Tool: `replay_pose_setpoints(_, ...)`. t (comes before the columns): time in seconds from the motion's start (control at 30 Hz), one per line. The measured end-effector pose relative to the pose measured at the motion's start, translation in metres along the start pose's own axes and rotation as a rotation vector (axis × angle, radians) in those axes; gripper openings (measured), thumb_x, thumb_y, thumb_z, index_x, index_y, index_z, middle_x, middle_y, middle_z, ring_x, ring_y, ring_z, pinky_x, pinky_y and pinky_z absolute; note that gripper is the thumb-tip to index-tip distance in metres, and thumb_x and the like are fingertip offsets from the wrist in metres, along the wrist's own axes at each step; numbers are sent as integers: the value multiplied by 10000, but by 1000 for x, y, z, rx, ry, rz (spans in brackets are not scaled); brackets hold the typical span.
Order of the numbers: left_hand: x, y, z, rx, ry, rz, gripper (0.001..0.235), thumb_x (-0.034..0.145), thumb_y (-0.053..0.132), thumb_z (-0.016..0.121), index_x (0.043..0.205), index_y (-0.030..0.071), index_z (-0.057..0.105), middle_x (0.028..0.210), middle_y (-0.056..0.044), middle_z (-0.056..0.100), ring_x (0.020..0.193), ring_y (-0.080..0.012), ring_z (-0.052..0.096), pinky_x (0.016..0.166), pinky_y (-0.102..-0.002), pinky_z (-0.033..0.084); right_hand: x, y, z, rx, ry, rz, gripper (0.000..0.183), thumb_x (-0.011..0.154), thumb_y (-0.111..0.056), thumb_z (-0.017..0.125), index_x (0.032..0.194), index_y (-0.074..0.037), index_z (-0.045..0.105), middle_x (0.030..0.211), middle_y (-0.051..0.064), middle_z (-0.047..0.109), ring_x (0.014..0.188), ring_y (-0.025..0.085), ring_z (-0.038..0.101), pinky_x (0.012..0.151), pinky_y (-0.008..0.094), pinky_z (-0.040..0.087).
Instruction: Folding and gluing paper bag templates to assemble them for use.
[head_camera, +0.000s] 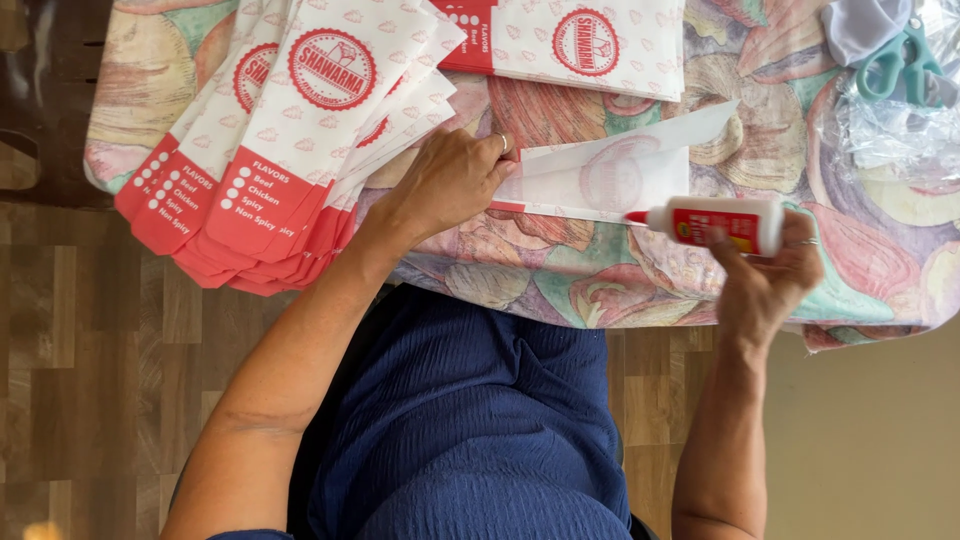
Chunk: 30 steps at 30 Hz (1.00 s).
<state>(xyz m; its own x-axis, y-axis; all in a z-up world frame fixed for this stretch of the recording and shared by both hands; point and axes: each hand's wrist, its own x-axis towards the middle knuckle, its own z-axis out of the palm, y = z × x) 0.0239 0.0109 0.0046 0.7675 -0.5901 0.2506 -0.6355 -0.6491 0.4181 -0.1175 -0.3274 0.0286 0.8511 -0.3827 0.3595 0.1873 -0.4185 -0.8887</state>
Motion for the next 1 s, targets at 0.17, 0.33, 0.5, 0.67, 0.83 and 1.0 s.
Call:
replay_pose_setpoints(0.17, 7, 2, -19, -176, -91, -68, 177, 996, 226, 638, 927, 66, 671, 726, -233, 706, 754, -505, 678, 725, -585, 496, -7, -19, 63, 146, -81, 21, 386, 834, 22, 887, 1102, -47, 618, 959, 94, 677, 909, 198, 698, 848, 359, 642)
replay_pose_setpoints(0.33, 17, -9, -16, -281, -161, -119, 185, 951, 244, 633, 911, 90, 727, 721, -207, 719, 788, -475, 722, 777, -586, 521, -14, -40, 120, 225, -137, 37, 444, 761, 55, 910, 1117, 2, 649, 954, 199, 715, 940, 305, 739, 874, 458, 625)
replay_pose_setpoints(0.5, 23, -6, -29, -399, -188, -143, 159, 948, 180, 644, 896, 91, 765, 630, -154, 696, 642, -411, 709, 752, -542, 524, -17, -28, 156, 292, -203, 29, 444, 747, 26, 925, 1103, 1, 661, 940, 202, 723, 943, 288, 729, 872, 457, 609)
replay_pose_setpoints(0.67, 10, 9, -28, -378, -182, -149, 168, 974, 229, 691, 936, 84, 766, 585, -101, 662, 468, -251, 604, 692, -432, 542, -1, -13, 110, 421, -93, 102, 420, 827, 71, 828, 1179, -78, 653, 1024, 139, 695, 990, 262, 722, 886, 395, 631)
replay_pose_setpoints(0.83, -14, 24, 6, -125, -95, -62, 253, 908, 336, 765, 1016, 111, 804, 910, -285, 743, 877, -486, 733, 753, -569, 583, 38, 49, -12, 417, 200, 189, 397, 1041, 16, 754, 1357, -138, 570, 1176, 126, 686, 1049, 294, 769, 912, 458, 731)
replay_pose_setpoints(1.0, -29, 34, 4, 90, -34, 76, 163, 988, 285, 701, 1070, 204, 817, 1216, -203, 722, 1231, -399, 635, 972, -487, 565, 48, 102, -76, -60, 162, 245, 362, 1154, -111, 834, 1355, -65, 536, 1008, 212, 676, 682, 270, 719, 575, 341, 652)
